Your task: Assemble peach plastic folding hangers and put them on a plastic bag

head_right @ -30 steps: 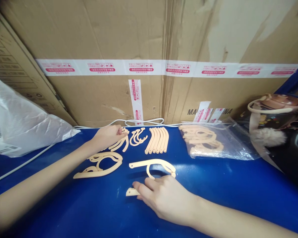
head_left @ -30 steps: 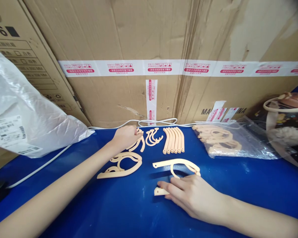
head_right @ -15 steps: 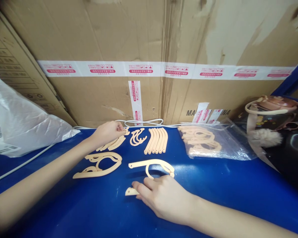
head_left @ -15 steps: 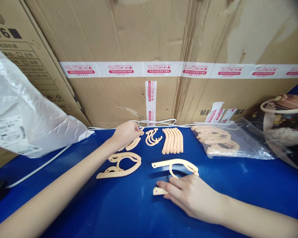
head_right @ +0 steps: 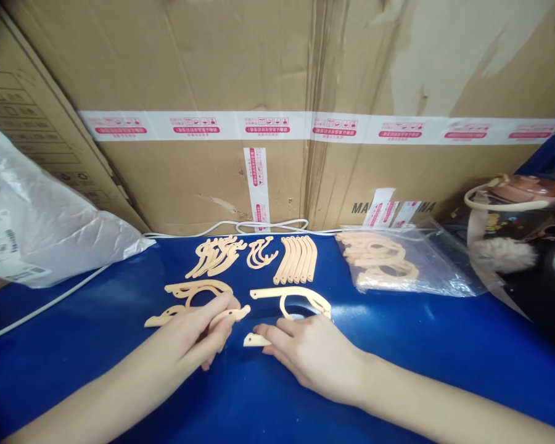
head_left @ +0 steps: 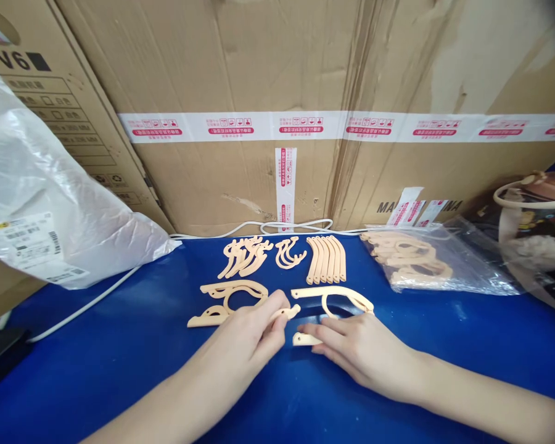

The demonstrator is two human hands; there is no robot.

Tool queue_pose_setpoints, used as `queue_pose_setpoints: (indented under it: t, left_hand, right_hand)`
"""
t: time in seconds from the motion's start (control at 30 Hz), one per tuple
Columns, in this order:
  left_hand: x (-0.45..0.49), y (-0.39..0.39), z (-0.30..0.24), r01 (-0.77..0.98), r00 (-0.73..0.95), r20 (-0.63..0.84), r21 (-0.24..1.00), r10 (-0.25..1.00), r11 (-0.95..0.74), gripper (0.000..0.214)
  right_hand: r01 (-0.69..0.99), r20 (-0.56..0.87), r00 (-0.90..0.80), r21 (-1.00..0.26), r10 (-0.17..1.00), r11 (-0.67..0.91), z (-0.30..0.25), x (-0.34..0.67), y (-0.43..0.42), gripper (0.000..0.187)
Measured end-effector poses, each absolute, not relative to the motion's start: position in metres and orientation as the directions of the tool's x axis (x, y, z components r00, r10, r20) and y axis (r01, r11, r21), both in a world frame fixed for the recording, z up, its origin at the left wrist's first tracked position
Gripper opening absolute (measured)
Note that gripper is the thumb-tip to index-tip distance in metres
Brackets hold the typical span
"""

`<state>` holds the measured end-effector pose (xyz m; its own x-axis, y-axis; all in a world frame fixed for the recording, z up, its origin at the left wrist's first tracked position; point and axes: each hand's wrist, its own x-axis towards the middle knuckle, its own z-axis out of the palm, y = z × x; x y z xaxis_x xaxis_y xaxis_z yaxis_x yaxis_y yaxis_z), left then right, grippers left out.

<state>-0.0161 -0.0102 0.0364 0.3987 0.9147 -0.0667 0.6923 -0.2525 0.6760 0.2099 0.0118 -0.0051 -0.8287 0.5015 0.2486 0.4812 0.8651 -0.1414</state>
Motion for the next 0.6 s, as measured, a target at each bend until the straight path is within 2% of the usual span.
queue_pose_setpoints:
  t: [0.2, 0.4, 0.6]
  left_hand:
    - [-0.02, -0.023, 0.022, 0.749, 0.317, 0.1, 0.584, 0.943, -0.314, 0.025]
    - [-0.016, -0.031, 0.005, 0.768, 0.43, 0.19, 0.437, 0.883, -0.468, 0.027]
    - [-0.016, -0.033, 0.0, 0.733, 0.523, 0.215, 0.381, 0.825, -0.564, 0.02]
  right_hand:
    - [0.484, 0.243, -0.817, -0.202, 0.522, 0.851, -0.006, 0.208, 0.013, 0.036]
    - [0.47, 0.253, -0.813, -0.247, 0.524, 0.848, -0.009, 0.209, 0.012, 0.036]
    - [0.439, 0.335, -0.812, -0.189, 0.478, 0.878, -0.01, 0.21, 0.01, 0.035]
